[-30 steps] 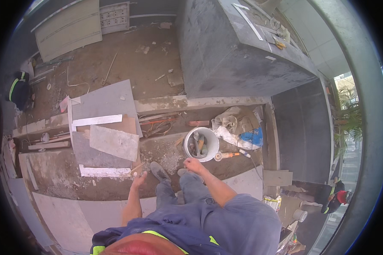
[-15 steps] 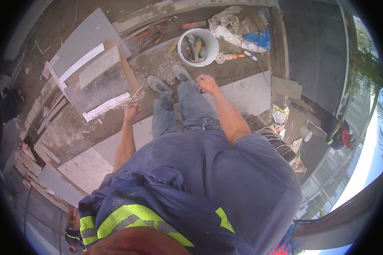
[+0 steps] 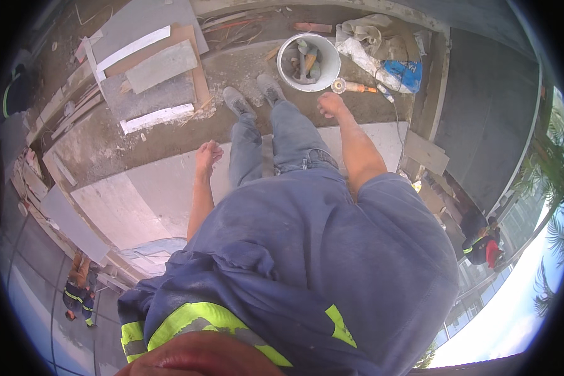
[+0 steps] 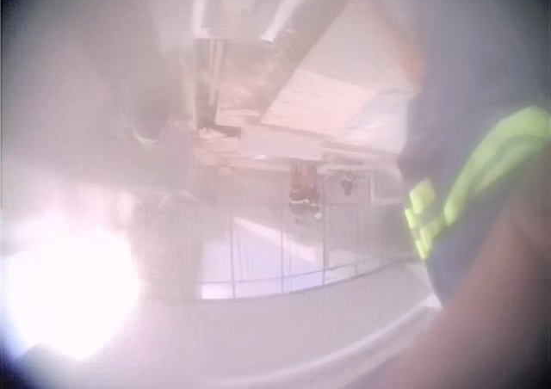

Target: The person uses an angle grinder to cut and shape a large stone tile, then positions it on a curved stone structure. They tap the tile with a rubber mallet to seat it and use a chisel to adjust the fit. The person repeats cutting and fitting steps to align the tile with adjacent pieces.

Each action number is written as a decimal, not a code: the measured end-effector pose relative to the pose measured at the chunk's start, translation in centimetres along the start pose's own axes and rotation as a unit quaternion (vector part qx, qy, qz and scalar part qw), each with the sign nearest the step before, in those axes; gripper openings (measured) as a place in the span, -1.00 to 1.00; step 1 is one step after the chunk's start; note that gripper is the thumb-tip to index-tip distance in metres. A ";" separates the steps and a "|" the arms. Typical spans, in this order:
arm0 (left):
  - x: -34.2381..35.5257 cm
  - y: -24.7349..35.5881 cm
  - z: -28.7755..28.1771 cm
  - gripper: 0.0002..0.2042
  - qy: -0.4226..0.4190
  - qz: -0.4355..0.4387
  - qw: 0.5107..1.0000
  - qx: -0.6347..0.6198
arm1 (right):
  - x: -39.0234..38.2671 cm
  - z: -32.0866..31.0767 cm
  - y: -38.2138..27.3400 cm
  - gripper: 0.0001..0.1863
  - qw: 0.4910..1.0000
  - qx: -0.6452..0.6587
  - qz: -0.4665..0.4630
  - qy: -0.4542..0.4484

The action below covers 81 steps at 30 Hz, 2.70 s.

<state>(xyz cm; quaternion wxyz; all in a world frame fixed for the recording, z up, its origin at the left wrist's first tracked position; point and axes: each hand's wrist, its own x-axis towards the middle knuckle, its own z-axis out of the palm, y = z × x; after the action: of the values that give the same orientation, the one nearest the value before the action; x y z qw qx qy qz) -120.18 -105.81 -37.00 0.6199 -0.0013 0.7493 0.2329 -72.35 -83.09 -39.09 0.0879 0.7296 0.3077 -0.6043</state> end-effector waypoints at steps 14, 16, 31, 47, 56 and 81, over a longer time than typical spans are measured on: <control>-8.7 -20.5 3.8 -0.86 0.285 -0.042 0.941 -0.176 | 7.4 12.7 -26.0 -0.75 0.949 -0.170 -0.142 -0.224; -8.8 -22.6 5.7 -0.75 0.308 -0.046 0.934 -0.177 | 7.2 19.3 -31.4 -0.76 0.924 -0.202 -0.164 -0.282; -14.0 -24.9 -6.7 -0.72 0.261 0.038 0.786 -0.560 | -12.0 58.2 -34.8 -0.73 0.667 -0.607 -0.280 -0.328; -9.4 -22.8 -13.3 -0.70 0.193 -0.074 0.824 -0.528 | -9.9 71.7 -42.1 -0.75 0.698 -0.634 -0.238 -0.234; -7.8 -23.0 -42.1 -0.70 0.298 -0.067 0.700 -0.646 | -14.9 87.8 -48.4 -0.80 0.746 -0.567 -0.222 -0.268; -7.7 -20.7 -51.8 -0.67 0.379 -0.096 0.579 -0.715 | -12.0 103.7 -56.1 -0.79 0.655 -0.710 -0.057 -0.253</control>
<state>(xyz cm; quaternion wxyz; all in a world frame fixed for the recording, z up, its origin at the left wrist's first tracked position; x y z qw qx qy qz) -160.48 -144.66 -30.70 0.0966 -0.6046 0.5022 0.6107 -190.29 -94.49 -40.59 0.6189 0.2452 0.6495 -0.3673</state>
